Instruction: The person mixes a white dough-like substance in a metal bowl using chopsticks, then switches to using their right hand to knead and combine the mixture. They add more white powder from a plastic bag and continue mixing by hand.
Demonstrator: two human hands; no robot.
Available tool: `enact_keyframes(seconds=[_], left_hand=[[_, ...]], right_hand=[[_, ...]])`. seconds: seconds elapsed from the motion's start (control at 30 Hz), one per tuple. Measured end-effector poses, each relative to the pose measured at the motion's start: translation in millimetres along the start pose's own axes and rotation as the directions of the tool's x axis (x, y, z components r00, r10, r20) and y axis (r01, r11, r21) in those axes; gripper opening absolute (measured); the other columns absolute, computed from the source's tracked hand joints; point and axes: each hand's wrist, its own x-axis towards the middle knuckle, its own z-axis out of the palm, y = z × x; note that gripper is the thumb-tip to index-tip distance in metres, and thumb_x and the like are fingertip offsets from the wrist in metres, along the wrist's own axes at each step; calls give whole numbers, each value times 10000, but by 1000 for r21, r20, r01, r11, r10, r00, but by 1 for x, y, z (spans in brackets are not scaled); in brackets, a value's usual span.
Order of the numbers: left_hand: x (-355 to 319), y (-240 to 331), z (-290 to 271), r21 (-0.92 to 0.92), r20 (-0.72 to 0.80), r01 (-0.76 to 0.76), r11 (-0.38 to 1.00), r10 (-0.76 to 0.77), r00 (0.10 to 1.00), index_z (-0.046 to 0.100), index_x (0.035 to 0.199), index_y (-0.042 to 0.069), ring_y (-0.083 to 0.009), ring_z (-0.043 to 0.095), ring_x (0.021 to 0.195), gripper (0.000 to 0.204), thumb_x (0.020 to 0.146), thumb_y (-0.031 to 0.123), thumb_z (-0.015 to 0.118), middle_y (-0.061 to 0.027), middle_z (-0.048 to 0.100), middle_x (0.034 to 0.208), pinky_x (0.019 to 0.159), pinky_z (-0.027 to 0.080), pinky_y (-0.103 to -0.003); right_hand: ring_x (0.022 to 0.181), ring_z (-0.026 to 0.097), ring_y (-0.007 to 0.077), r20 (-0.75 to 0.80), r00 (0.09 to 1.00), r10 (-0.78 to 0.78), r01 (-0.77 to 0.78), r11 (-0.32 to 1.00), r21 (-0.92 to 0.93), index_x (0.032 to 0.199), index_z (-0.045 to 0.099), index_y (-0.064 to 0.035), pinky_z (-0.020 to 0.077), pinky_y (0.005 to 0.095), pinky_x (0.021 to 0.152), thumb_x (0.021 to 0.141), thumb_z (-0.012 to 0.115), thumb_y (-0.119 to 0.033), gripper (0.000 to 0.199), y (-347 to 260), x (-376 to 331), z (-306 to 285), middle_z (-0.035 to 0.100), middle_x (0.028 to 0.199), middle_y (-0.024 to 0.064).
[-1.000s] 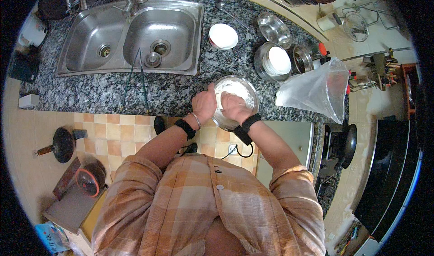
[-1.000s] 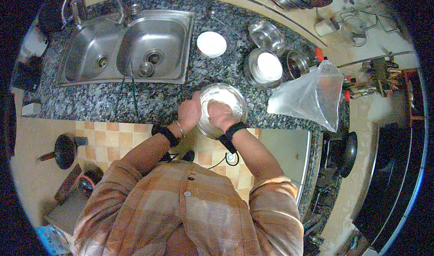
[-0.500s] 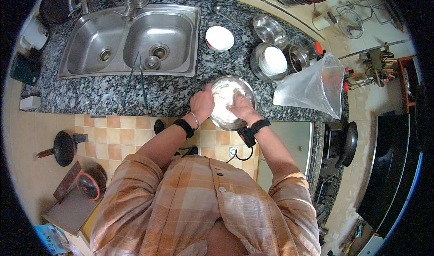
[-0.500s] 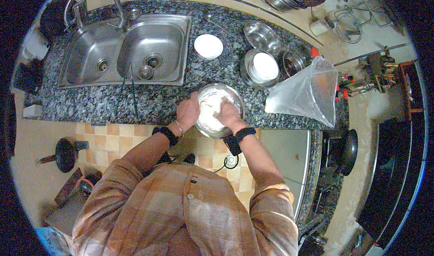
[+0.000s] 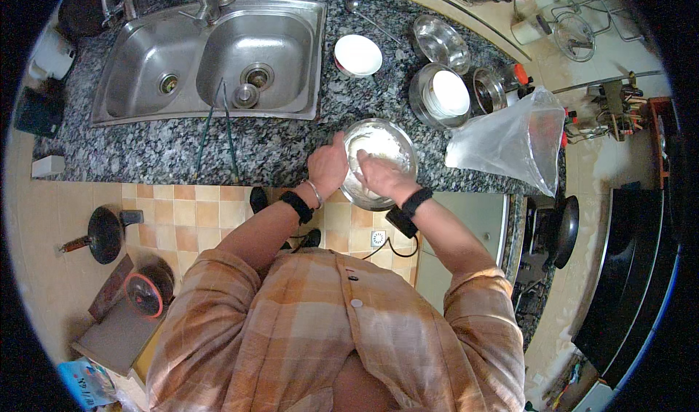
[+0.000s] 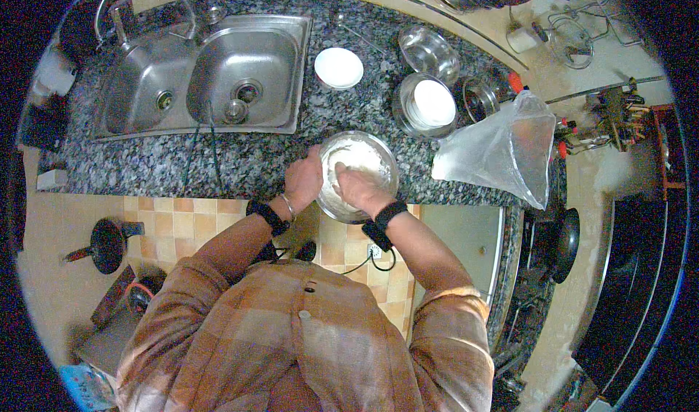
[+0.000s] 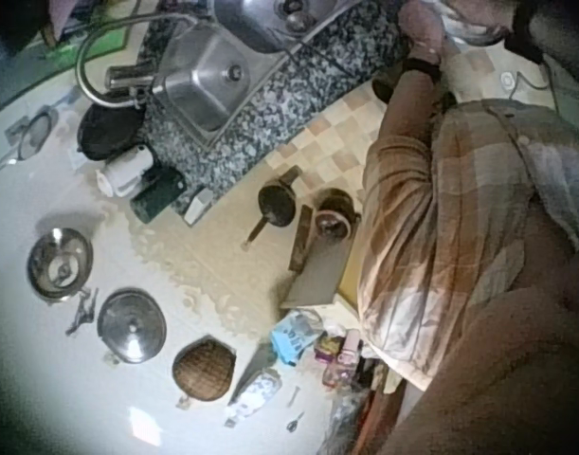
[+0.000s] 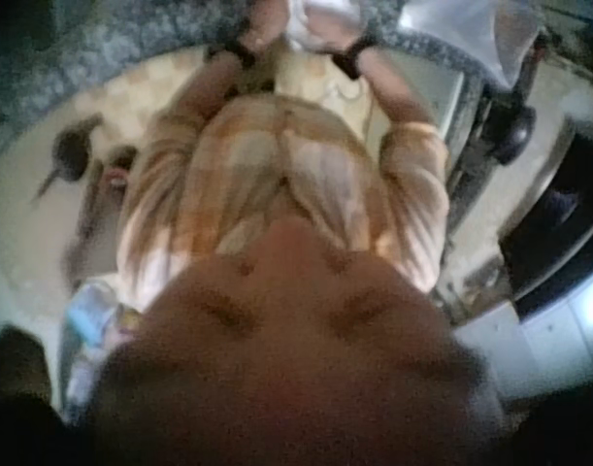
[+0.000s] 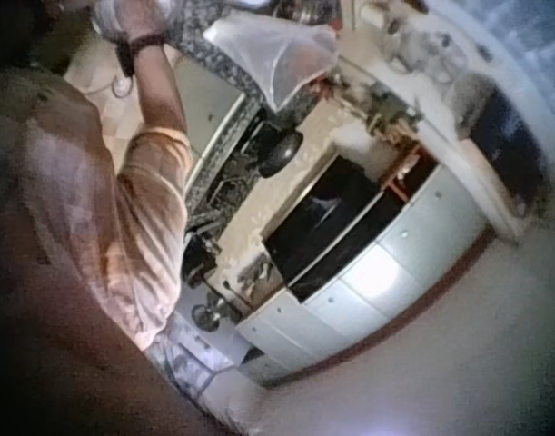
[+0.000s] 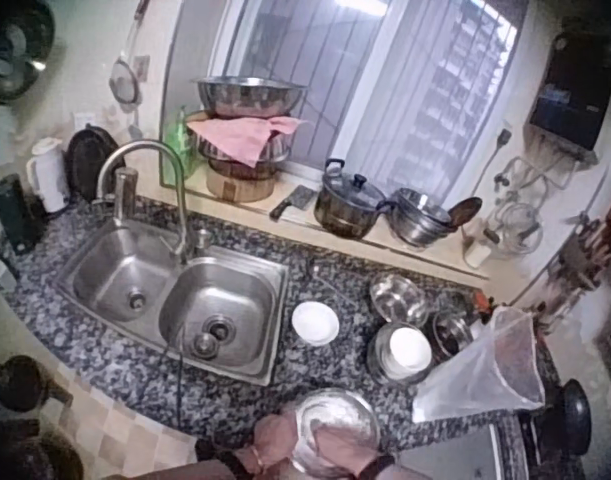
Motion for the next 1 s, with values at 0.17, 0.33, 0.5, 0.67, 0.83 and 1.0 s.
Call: enact_keyframes(seconds=[0.17, 0.33, 0.5, 0.67, 0.83, 1.0], left_hand=[[1, 1, -3, -3, 38, 17, 1000, -17, 999, 482, 1219, -7, -410, 642, 683, 400, 866, 181, 499, -229, 647, 722, 631, 501, -501], [2, -3, 0, -8, -1, -15, 1000, 15, 1000, 485, 1213, -11, -406, 640, 671, 388, 867, 165, 489, -228, 640, 706, 623, 502, -508], [0, -1, 2, -2, -39, -29, 1000, 29, 999, 520, 1171, -30, -396, 642, 652, 349, 860, 120, 471, -227, 639, 687, 605, 506, -489], [-2, 1, 0, 8, -82, -35, 999, 35, 996, 528, 1151, -30, -399, 638, 630, 328, 868, 120, 459, -222, 633, 667, 576, 503, -501], [0, 0, 2, 26, -50, -14, 1000, 15, 999, 519, 1153, -28, -407, 637, 640, 330, 873, 134, 455, -226, 635, 679, 578, 502, -511], [2, -2, 6, 5, -34, 29, 1000, -29, 999, 524, 1174, 53, -430, 632, 691, 302, 916, 182, 437, -237, 645, 745, 608, 505, -548]], right_hand=[[904, 634, 409, 5, 1000, -6, 6, 1000, 14, 1032, 484, 64, 497, 480, 788, 911, 411, -126, 237, -10, 27, 12, 647, 930, 267], [822, 649, 374, -131, 988, -81, 94, 991, 96, 1132, 476, 0, 510, 454, 747, 872, 578, -234, 364, -3, 9, 11, 658, 858, 229], [852, 657, 349, -236, 960, 150, -137, 988, 73, 1101, 625, -43, 517, 393, 787, 822, 688, -321, 399, 38, -6, -19, 675, 934, 203], [917, 650, 354, -214, 947, 238, -205, 965, 164, 999, 660, 21, 509, 423, 820, 740, 693, -533, 612, 25, 26, -20, 659, 972, 236], [913, 648, 364, -234, 965, 121, -95, 988, 121, 981, 646, 3, 515, 424, 809, 745, 696, -399, 469, 1, 29, -16, 664, 961, 228], [852, 663, 343, -298, 947, 118, -136, 990, -42, 951, 657, -11, 532, 425, 779, 751, 697, -394, 434, 19, -5, -54, 668, 931, 222]])
